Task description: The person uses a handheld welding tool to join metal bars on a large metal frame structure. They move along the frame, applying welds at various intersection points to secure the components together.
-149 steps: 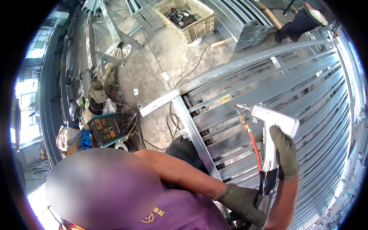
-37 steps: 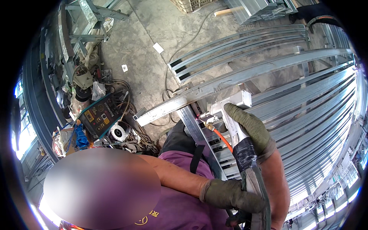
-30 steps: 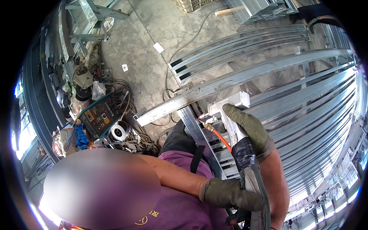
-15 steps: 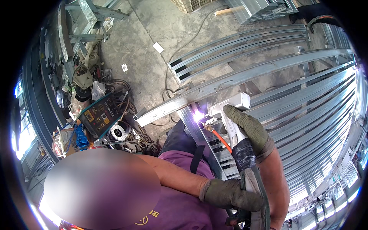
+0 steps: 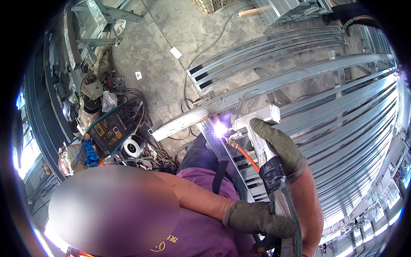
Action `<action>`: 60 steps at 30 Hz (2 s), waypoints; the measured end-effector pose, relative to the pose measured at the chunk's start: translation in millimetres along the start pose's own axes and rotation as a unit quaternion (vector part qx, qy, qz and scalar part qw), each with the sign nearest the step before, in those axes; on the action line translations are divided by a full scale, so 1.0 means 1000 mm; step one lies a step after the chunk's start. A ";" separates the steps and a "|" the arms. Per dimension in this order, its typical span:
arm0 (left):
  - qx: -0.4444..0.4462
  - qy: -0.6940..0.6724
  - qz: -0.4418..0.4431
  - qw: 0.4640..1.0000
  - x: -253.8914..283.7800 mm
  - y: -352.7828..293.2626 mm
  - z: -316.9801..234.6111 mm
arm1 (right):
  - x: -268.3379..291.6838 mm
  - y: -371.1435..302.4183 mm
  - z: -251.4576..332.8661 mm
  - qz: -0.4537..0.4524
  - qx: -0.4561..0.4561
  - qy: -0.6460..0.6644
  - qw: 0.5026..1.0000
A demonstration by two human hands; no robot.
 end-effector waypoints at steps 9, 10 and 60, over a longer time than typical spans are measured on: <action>0.004 -0.003 0.012 1.000 -0.006 0.001 -0.007 | 0.000 -0.004 -0.001 0.006 -0.004 0.012 1.000; 0.003 -0.004 0.012 1.000 -0.006 0.001 -0.006 | 0.000 -0.004 -0.001 0.007 -0.004 0.015 1.000; 0.300 0.647 -0.170 0.680 0.084 -0.012 0.114 | 0.107 -0.097 -0.113 -0.068 0.242 -0.138 0.958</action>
Point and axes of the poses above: each hand's wrist, its own y-axis towards the middle knuckle, its own x-axis out of the back of the hand, z = x × y, the point moved 8 cm from there along y, towards the middle knuckle, and after that the axes turned 4 degrees about x, right-handed, at the moved point
